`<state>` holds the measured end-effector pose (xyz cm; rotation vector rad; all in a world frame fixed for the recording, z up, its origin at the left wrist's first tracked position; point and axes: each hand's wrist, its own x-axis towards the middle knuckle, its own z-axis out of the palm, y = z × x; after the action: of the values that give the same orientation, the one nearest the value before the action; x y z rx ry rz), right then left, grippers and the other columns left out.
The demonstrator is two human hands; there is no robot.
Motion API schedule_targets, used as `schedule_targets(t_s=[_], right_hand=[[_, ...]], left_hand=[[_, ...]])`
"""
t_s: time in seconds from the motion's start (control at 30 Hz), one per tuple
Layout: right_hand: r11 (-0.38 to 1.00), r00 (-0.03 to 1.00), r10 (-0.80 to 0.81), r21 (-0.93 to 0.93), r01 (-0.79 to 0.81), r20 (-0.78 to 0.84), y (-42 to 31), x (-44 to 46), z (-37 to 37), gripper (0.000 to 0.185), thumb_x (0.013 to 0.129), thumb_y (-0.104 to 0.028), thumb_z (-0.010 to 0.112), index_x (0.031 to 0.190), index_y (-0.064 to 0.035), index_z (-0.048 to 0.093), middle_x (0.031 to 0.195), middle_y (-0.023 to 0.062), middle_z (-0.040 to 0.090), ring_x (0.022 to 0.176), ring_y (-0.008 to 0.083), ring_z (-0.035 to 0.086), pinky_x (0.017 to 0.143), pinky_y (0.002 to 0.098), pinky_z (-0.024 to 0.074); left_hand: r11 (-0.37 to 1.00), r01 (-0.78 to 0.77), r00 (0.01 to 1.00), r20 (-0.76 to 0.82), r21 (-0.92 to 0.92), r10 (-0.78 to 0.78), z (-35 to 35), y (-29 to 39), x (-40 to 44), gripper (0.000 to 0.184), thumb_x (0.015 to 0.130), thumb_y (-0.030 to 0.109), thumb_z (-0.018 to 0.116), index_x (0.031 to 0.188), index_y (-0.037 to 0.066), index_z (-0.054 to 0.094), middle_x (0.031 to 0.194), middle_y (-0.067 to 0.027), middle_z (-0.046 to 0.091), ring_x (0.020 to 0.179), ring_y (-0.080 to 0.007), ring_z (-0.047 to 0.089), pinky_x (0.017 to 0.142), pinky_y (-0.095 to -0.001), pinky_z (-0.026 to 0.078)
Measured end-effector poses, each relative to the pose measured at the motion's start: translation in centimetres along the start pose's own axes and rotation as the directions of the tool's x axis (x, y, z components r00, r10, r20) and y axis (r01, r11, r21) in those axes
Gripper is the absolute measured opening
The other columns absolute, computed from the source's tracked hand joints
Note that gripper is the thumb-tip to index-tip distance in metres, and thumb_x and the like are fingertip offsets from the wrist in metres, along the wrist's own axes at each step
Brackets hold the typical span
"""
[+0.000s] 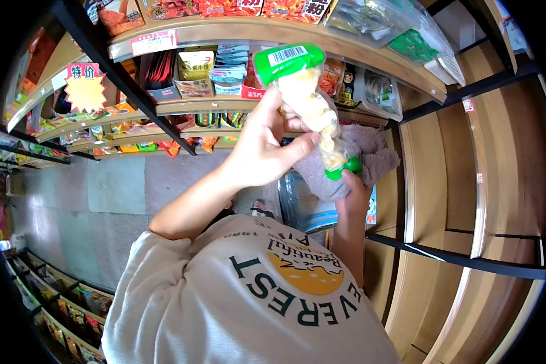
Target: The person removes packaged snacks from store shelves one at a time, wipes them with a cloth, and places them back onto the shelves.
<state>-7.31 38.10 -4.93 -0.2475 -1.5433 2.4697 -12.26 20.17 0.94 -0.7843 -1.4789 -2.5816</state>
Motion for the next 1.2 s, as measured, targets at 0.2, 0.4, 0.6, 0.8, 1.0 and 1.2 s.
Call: schedule_targets(t_s=[0.2,0.4,0.6,0.8,1.0,1.2], right_hand=[[0.991,0.990,-0.077,0.118,0.063,0.121,-1.3,-1.8,0.5,0.067,0.060,0.009,0.056,0.121,-0.0012,0.032,0.114,0.0118,0.044,0.104,0.0260,0.046,0.090,0.0372,0.0373],[0.999,1.000,-0.014,0.051,0.013,0.010,-1.7,-3.0,0.3,0.067,0.059,0.007,0.058,0.121,-0.0011,0.033,0.114,0.0120,0.045,0.105,0.0266,0.045,0.090,0.0377,0.0370],[0.995,0.998,0.017,0.093,-0.021,0.053,-1.0,-2.9,0.0,0.066,0.060,0.001,0.062,0.119,-0.0014,0.035,0.115,0.0122,0.045,0.104,0.0263,0.046,0.091,0.0380,0.0360],[0.998,0.998,-0.037,0.055,0.035,0.042,-1.4,-2.2,0.7,0.064,0.061,0.000,0.062,0.119,-0.0017,0.035,0.114,0.0124,0.045,0.105,0.0259,0.045,0.092,0.0379,0.0351],[0.993,0.988,-0.051,0.115,0.035,0.144,-1.3,-1.2,1.2,0.064,0.061,0.001,0.062,0.120,-0.0016,0.035,0.115,0.0123,0.045,0.105,0.0260,0.045,0.092,0.0381,0.0349],[0.994,0.991,-0.046,0.109,0.032,0.129,-0.9,-1.6,1.1,0.063,0.062,0.002,0.061,0.120,-0.0014,0.035,0.114,0.0119,0.045,0.105,0.0255,0.045,0.092,0.0378,0.0347]], left_hand=[[0.979,0.066,0.997,0.052,-0.192,-0.057,-0.1,0.7,0.7,0.053,0.071,-0.015,0.048,0.118,0.003,0.032,0.101,-0.0063,0.052,0.094,-0.0127,0.051,0.080,-0.0256,0.042],[0.976,0.049,0.999,0.026,-0.212,-0.045,0.3,0.2,0.9,0.053,0.073,-0.014,0.046,0.120,0.004,0.030,0.101,-0.0051,0.051,0.090,-0.0085,0.049,0.072,-0.0199,0.043],[0.974,0.047,0.999,0.007,-0.220,-0.047,0.2,0.3,0.9,0.056,0.072,-0.013,0.047,0.123,0.003,0.028,0.108,-0.0060,0.049,0.095,-0.0104,0.049,0.073,-0.0209,0.043],[0.972,0.063,0.998,0.007,-0.227,-0.063,0.0,0.2,1.1,0.056,0.072,-0.013,0.047,0.123,0.003,0.029,0.108,-0.0054,0.049,0.094,-0.0099,0.049,0.072,-0.0207,0.042],[0.981,0.070,0.997,-0.001,-0.182,-0.072,0.1,0.4,1.4,0.056,0.071,-0.012,0.048,0.122,0.003,0.030,0.107,-0.0042,0.049,0.092,-0.0091,0.050,0.071,-0.0197,0.042],[0.989,0.070,0.997,-0.001,-0.130,-0.071,0.2,0.3,1.2,0.058,0.071,-0.012,0.050,0.123,0.004,0.030,0.105,-0.0035,0.050,0.093,-0.0099,0.049,0.071,-0.0212,0.042]])
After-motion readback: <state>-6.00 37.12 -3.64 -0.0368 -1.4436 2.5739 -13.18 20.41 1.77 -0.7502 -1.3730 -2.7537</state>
